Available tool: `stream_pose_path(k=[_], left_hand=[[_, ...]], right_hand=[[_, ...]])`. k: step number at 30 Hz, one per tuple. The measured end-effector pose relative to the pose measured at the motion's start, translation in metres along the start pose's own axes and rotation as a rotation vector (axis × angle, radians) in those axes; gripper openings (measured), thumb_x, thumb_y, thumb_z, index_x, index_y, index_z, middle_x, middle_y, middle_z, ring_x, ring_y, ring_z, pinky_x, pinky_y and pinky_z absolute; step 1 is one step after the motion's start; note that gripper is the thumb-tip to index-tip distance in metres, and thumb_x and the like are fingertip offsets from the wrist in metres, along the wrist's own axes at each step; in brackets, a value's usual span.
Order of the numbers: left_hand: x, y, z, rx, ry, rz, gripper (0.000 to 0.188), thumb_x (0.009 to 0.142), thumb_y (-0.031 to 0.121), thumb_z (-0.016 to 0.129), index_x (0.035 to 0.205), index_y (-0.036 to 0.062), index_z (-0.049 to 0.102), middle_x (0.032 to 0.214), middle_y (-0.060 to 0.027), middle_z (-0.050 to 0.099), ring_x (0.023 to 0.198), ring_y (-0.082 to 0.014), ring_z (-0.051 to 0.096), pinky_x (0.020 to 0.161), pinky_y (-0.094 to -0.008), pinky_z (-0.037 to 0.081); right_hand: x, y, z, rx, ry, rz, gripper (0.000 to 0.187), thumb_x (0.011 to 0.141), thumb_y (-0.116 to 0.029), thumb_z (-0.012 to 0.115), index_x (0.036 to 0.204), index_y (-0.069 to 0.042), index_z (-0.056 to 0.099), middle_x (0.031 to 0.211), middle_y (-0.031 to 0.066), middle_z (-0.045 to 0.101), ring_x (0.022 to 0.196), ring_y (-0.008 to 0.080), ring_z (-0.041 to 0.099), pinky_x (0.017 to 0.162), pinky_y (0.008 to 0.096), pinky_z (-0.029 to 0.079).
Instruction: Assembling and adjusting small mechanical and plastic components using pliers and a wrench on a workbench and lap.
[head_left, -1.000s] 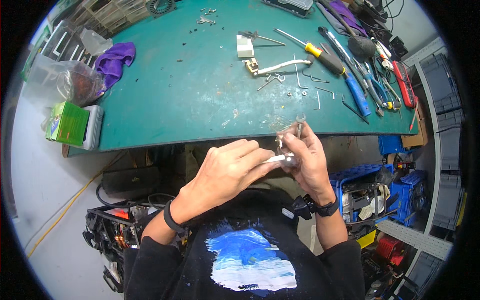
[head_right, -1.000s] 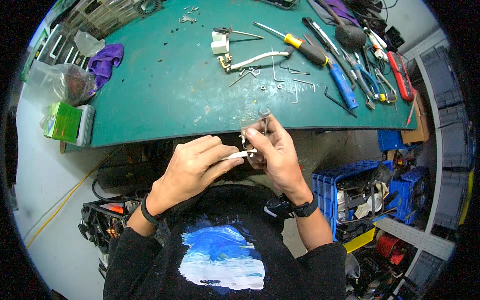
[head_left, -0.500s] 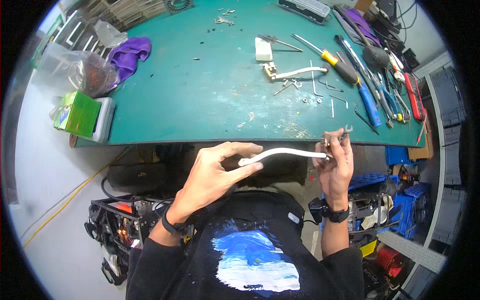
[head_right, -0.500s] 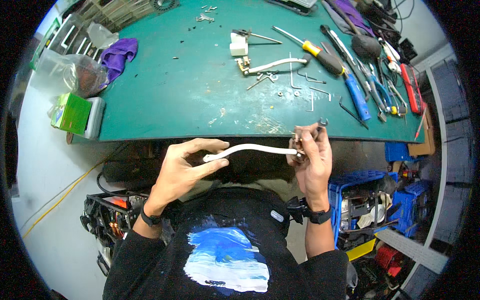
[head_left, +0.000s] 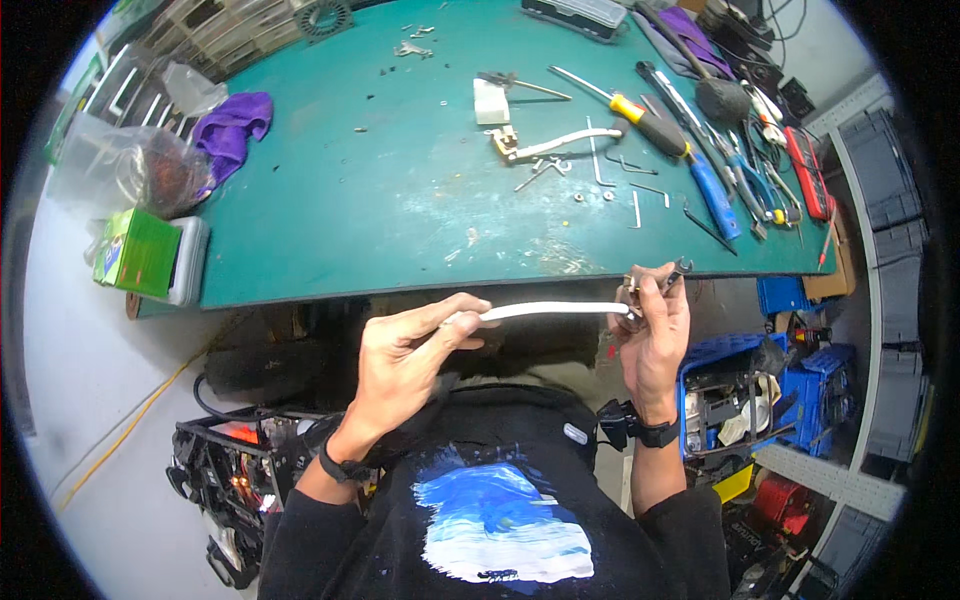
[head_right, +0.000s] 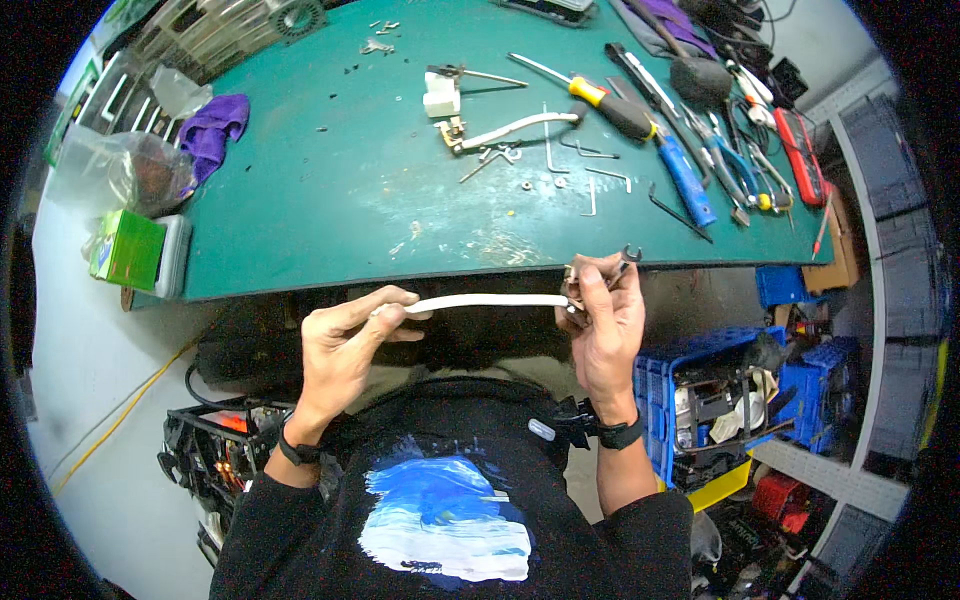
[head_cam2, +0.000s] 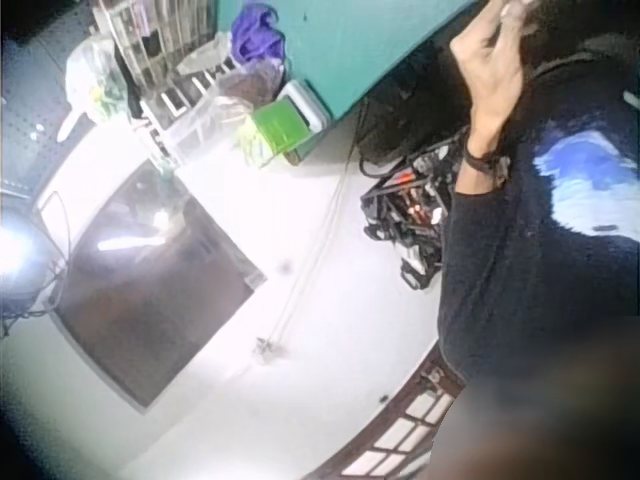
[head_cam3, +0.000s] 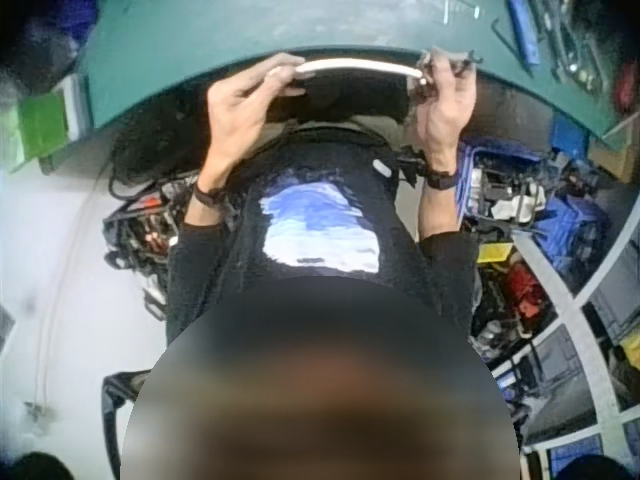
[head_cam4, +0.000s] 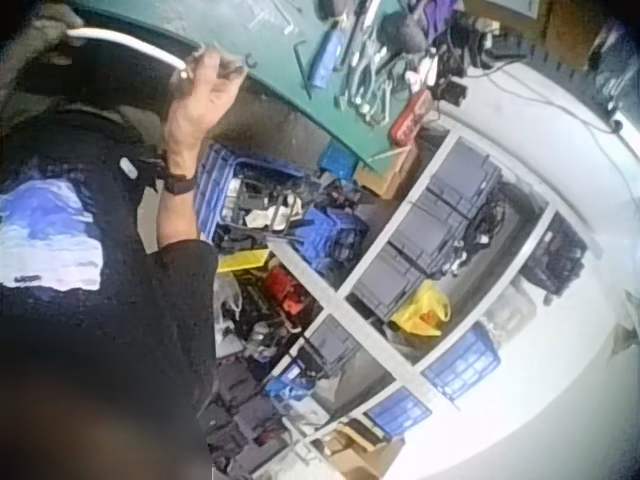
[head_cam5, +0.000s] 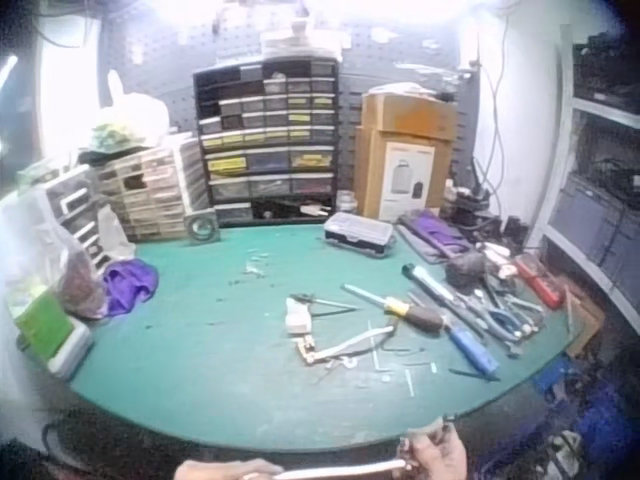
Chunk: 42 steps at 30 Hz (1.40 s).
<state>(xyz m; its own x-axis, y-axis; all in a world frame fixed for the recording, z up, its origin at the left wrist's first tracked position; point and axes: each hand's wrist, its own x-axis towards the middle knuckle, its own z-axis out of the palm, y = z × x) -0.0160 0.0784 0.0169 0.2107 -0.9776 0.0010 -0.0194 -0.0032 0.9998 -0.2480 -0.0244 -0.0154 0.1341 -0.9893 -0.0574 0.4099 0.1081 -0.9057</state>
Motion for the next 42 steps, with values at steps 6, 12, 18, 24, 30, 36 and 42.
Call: stream_pose_path(k=[6,12,18,24,30,36,42], left_hand=[[-0.002,0.000,0.001,-0.020,0.057,0.004,0.021,0.097,0.003,0.063,0.114,-0.0052,0.070,0.101,-0.0129,0.073,0.089,-0.0164,0.070,0.078,-0.0302,0.061],[0.013,0.033,-0.001,0.326,-0.288,-0.178,0.026,0.082,0.007,0.074,0.106,-0.0031,0.072,0.099,-0.0090,0.075,0.094,-0.0154,0.070,0.086,-0.0285,0.053],[0.032,0.047,0.025,0.400,-0.270,0.152,0.034,0.084,0.007,0.076,0.116,-0.0017,0.069,0.109,-0.0138,0.073,0.099,-0.0238,0.071,0.091,-0.0329,0.052],[0.043,0.032,0.051,0.119,-0.327,-0.056,0.027,0.090,0.006,0.072,0.115,-0.0045,0.069,0.110,-0.0121,0.073,0.097,-0.0147,0.068,0.088,-0.0284,0.055],[0.037,0.015,0.048,-0.059,-0.291,-0.075,0.023,0.089,0.002,0.072,0.111,-0.0042,0.071,0.104,-0.0092,0.072,0.095,-0.0133,0.067,0.085,-0.0273,0.055],[0.029,0.000,0.047,-0.187,-0.220,-0.061,0.025,0.086,-0.006,0.072,0.110,-0.0040,0.067,0.104,-0.0091,0.070,0.098,-0.0160,0.067,0.092,-0.0308,0.055],[0.024,-0.015,0.048,-0.321,-0.240,0.027,0.027,0.090,-0.005,0.069,0.112,0.0002,0.055,0.106,-0.0109,0.067,0.100,-0.0142,0.064,0.092,-0.0305,0.054]], right_hand=[[-0.003,-0.005,-0.002,0.018,-0.017,0.014,0.018,0.101,-0.020,0.058,0.112,-0.007,0.053,0.087,0.0001,0.056,0.068,0.0052,0.052,0.054,0.0201,0.044],[-0.004,-0.002,-0.018,0.006,-0.223,0.018,0.022,0.101,-0.022,0.059,0.113,-0.004,0.054,0.090,0.0033,0.055,0.075,0.0083,0.053,0.060,0.0226,0.046],[-0.005,0.007,-0.018,-0.048,-0.361,-0.019,0.028,0.101,-0.024,0.060,0.115,-0.001,0.060,0.094,0.0052,0.059,0.079,0.0095,0.054,0.069,0.0233,0.044],[-0.012,0.002,-0.005,-0.051,-0.420,0.001,0.030,0.097,-0.014,0.066,0.121,-0.003,0.050,0.098,0.0045,0.059,0.079,0.0085,0.054,0.070,0.0245,0.046],[-0.020,0.000,-0.004,-0.077,-0.465,0.068,0.048,0.087,0.008,0.069,0.125,-0.006,0.043,0.108,0.0027,0.055,0.105,0.0117,0.059,0.088,0.0254,0.050],[-0.011,0.012,-0.007,-0.138,-0.573,-0.109,0.032,0.087,0.005,0.071,0.108,-0.005,0.049,0.095,0.0040,0.055,0.084,0.0113,0.051,0.074,0.0255,0.043],[-0.012,0.013,-0.010,-0.137,-0.569,-0.163,0.026,0.085,0.003,0.074,0.106,-0.002,0.058,0.093,0.0064,0.056,0.083,0.0134,0.052,0.071,0.0264,0.043]])
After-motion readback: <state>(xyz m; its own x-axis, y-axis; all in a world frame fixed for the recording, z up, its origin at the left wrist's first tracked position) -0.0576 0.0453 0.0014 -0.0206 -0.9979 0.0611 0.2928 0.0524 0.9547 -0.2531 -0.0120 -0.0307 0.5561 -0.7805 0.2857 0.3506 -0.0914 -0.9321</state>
